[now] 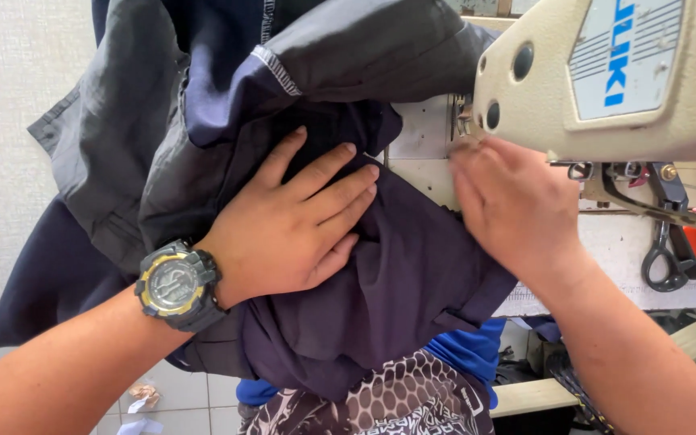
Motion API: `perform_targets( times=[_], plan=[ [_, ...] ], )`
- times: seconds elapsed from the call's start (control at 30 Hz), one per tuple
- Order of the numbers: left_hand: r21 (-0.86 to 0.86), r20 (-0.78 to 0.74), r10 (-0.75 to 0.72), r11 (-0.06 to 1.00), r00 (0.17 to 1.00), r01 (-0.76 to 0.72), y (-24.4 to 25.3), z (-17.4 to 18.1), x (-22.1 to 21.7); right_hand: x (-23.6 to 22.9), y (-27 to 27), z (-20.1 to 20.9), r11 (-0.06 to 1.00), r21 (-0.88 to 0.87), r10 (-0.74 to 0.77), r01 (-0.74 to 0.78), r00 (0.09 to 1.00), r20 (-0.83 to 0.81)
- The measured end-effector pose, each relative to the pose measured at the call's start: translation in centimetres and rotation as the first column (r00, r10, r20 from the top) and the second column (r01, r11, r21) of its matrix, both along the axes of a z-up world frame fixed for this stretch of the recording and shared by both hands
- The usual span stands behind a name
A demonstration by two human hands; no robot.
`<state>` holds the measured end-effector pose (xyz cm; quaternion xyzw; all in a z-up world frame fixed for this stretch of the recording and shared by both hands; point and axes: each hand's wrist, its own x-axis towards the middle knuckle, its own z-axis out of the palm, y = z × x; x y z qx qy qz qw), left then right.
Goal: Assembling a garment by adjusting the zipper and trimming threads at a sewing station
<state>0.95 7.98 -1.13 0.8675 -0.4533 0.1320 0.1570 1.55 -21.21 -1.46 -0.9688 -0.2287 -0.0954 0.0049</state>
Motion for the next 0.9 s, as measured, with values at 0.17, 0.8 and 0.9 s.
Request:
perform_targets(
  times=[0.17,0.8,0.9],
  plan=[
    [-0.007,-0.043,0.057,0.998,0.997,-0.057,-1.7,0.0,-1.3,-1.9,-2.7,0.1,0.863,-0.484,-0.053,0.143,0.979,0.195],
    [-0.111,-0.006,0.053,0.992,0.999,-0.054,-2.8,2.4,-0.4,-4.0,1.5,3.1,0.900,0.301,0.344,-0.316,0.938,-0.041],
    [0.017,-0.025,0.129,0.992,0.991,-0.129,-4.6,1.5,0.0,-5.8,-0.7,2.6,0.972,0.210,0.118,-0.106,0.992,-0.047]
  ],
)
